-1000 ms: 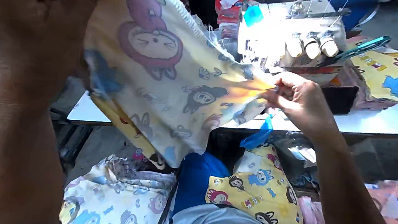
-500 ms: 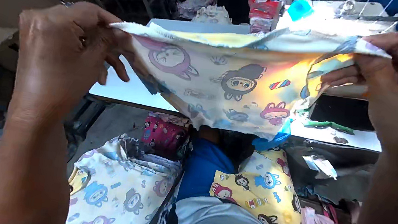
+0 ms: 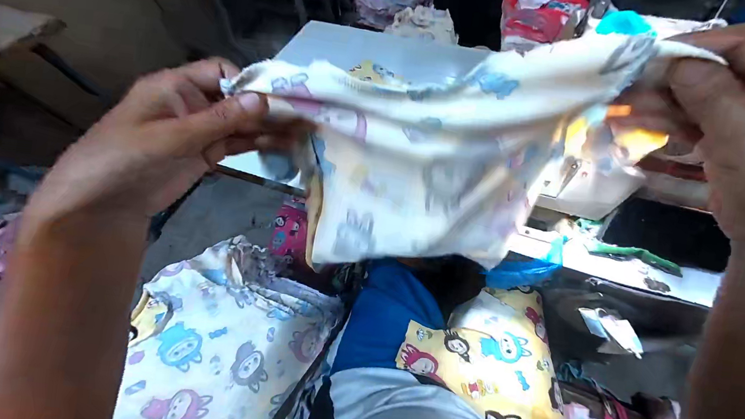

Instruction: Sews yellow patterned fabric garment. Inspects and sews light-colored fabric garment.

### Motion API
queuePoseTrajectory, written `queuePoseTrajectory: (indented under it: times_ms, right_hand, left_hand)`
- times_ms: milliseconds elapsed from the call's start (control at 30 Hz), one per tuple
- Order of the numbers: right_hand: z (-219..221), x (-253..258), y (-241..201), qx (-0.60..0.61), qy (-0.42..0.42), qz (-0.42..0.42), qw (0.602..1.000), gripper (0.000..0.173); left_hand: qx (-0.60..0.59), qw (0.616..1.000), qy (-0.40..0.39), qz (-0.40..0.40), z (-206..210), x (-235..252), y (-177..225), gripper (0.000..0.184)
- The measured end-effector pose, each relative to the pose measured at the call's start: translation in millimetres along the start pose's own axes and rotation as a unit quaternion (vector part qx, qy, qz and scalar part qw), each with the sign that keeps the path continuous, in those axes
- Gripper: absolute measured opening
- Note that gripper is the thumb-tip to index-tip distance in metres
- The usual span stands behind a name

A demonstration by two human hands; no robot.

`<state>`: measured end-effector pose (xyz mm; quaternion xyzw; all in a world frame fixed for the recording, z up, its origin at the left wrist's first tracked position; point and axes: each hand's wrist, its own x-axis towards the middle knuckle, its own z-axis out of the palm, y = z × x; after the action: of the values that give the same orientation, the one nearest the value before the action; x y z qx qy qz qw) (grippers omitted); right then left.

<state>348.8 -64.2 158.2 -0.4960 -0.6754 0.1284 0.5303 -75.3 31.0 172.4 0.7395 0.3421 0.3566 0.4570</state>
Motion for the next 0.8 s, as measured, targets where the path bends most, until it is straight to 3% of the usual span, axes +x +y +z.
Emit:
queuePoseTrajectory:
  times_ms: [100, 167, 300, 467, 567, 667, 800]
  right_hand:
    - [10, 3, 2, -0.129, 0.068, -0.099, 0.984, 0.033]
    - [18, -8, -11, -0.171, 0.09, -0.099, 0.976, 0.033]
    - [38, -54, -24, -0.201, 0.045, -0.089, 0.975, 0.033]
    - [87, -150, -18, -0.044, -0.038, 0.009, 0.998, 0.026]
    - [124, -200, -7, -0.015, -0.126, 0.057, 0.99, 0.025]
    - [144, -231, 14, -0.056, -0.209, 0.092, 0.972, 0.024]
    - [145, -234, 34, -0.081, -0.208, 0.114, 0.968, 0.023]
  left_hand:
    - [0.007, 0.997, 0.059, 0.058, -16, 7, -15, 0.019]
    - [0.052, 0.99, 0.078, 0.103, -24, 2, -17, 0.02]
    - [0.142, 0.976, 0.036, 0.161, -50, -22, -37, 0.017]
    - [0.273, 0.96, -0.04, 0.041, -67, -84, -65, 0.014]
    - [0.424, 0.901, -0.08, -0.039, -54, -106, -85, 0.024]
    - [0.432, 0.892, -0.066, -0.112, -9, -75, -88, 0.032]
    - [0.388, 0.92, -0.06, 0.01, 38, -12, -113, 0.03]
